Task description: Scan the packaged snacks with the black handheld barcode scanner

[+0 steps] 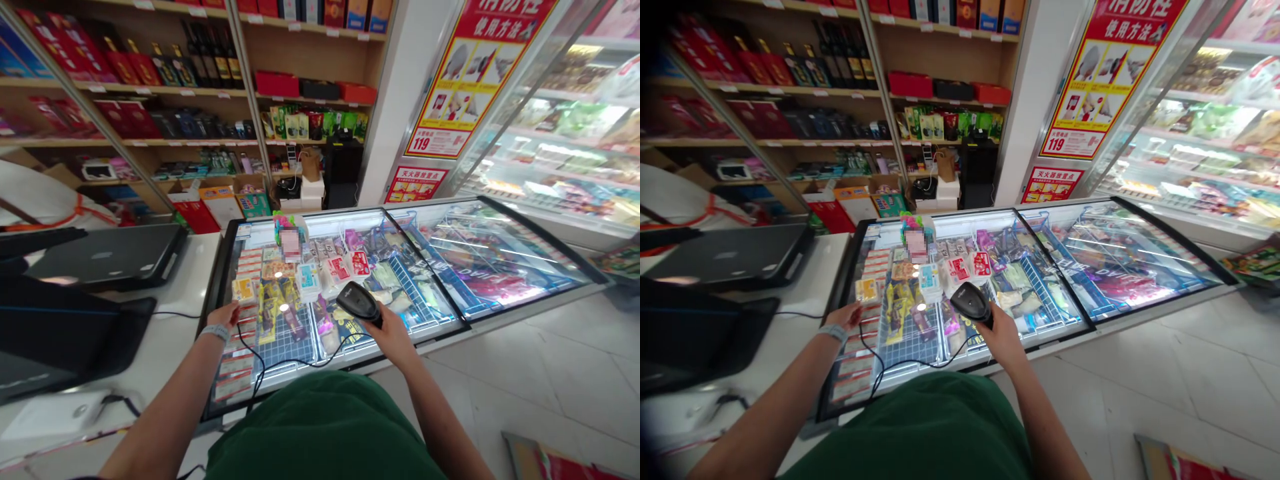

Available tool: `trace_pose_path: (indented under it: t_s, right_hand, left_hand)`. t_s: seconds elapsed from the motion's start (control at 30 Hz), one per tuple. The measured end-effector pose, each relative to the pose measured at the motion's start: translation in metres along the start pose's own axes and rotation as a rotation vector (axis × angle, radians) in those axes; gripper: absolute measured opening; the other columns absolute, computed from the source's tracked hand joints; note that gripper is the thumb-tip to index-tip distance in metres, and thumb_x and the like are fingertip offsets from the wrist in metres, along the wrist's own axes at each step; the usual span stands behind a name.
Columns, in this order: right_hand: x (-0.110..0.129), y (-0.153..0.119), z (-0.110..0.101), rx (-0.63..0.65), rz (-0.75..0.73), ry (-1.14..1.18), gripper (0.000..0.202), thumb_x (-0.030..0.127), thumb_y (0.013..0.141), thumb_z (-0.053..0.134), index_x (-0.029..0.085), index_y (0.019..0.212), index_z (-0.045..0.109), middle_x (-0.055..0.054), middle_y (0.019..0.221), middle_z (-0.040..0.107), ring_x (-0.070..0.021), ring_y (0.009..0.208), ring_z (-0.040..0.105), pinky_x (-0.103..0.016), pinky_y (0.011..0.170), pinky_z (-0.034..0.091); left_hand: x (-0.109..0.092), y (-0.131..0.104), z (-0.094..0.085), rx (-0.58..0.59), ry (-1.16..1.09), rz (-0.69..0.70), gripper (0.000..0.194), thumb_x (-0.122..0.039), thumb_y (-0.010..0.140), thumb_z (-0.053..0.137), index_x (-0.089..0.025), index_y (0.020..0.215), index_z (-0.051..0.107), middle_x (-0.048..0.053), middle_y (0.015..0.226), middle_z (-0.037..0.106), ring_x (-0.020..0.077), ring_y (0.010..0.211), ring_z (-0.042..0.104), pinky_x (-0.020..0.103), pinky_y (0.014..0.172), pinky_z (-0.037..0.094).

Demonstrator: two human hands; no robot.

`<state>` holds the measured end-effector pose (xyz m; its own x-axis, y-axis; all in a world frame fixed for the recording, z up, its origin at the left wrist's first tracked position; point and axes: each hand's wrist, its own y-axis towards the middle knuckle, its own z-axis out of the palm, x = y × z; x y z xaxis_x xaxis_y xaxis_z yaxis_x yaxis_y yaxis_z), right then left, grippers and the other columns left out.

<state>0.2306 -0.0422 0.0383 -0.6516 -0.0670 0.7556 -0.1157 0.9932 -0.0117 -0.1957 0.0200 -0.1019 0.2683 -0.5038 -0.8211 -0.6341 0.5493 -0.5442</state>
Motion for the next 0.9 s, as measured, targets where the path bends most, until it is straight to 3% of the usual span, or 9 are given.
trace_pose_path:
  t_s: [0.13, 0.27, 0.47, 0.63, 0.77, 0.9]
  right_hand:
    - [-0.002, -0.002, -0.001, -0.021, 0.037, 0.018, 0.023, 0.027, 0.079, 0.058, 0.019, 0.101, 0.059, -0.005, 0.091, 0.068, -0.0226, 0.086, 0.064, -0.03, 0.074, 0.046]
    - [-0.001, -0.002, -0.001, -0.049, 0.055, 0.043, 0.024, 0.026, 0.078, 0.058, 0.019, 0.102, 0.059, -0.005, 0.092, 0.069, -0.0225, 0.088, 0.064, -0.03, 0.075, 0.046]
    - [-0.005, 0.0, 0.003, -0.055, 0.051, 0.056, 0.024, 0.027, 0.077, 0.059, 0.019, 0.1, 0.061, -0.004, 0.088, 0.068, -0.0216, 0.083, 0.063, -0.029, 0.072, 0.046]
    - [-0.005, 0.002, 0.004, -0.068, 0.037, 0.073, 0.023, 0.028, 0.077, 0.059, 0.019, 0.099, 0.061, -0.003, 0.088, 0.069, -0.0215, 0.083, 0.063, -0.029, 0.074, 0.046]
    - [-0.003, 0.002, 0.006, -0.087, 0.035, 0.113, 0.026, 0.027, 0.076, 0.059, 0.019, 0.101, 0.062, -0.003, 0.09, 0.069, -0.021, 0.084, 0.063, -0.028, 0.075, 0.047]
    - [-0.002, 0.003, 0.008, -0.109, 0.034, 0.148, 0.03, 0.028, 0.076, 0.06, 0.019, 0.105, 0.062, -0.003, 0.092, 0.07, -0.0215, 0.087, 0.064, -0.029, 0.078, 0.047]
  left_hand:
    - [0.001, 0.007, 0.005, 0.018, 0.119, -0.134, 0.038, -0.036, 0.089, 0.057, -0.017, 0.121, 0.054, 0.009, 0.121, 0.058, 0.0203, 0.102, 0.06, 0.042, 0.085, 0.052]
    - [0.002, 0.008, 0.008, 0.016, 0.238, -0.13, 0.038, -0.036, 0.089, 0.057, -0.017, 0.121, 0.054, 0.009, 0.121, 0.058, 0.0202, 0.102, 0.06, 0.042, 0.085, 0.052]
    - [0.002, -0.001, 0.006, -0.057, 0.453, -0.003, 0.037, -0.037, 0.089, 0.056, -0.017, 0.12, 0.055, 0.008, 0.12, 0.058, 0.0196, 0.102, 0.06, 0.042, 0.086, 0.052]
    - [-0.005, -0.013, 0.007, -0.113, 0.6, 0.215, 0.028, -0.034, 0.078, 0.066, -0.013, 0.097, 0.063, 0.011, 0.101, 0.066, 0.0281, 0.104, 0.06, 0.04, 0.085, 0.048]
    - [-0.004, -0.041, 0.028, 0.005, 0.604, 0.4, 0.032, -0.041, 0.073, 0.063, -0.014, 0.09, 0.065, 0.01, 0.085, 0.069, 0.0297, 0.093, 0.065, 0.036, 0.074, 0.049]
    - [0.0, -0.079, 0.061, 0.273, 0.551, 0.531, 0.047, -0.057, 0.078, 0.05, -0.015, 0.092, 0.067, 0.007, 0.083, 0.072, 0.0222, 0.077, 0.067, 0.03, 0.066, 0.05]
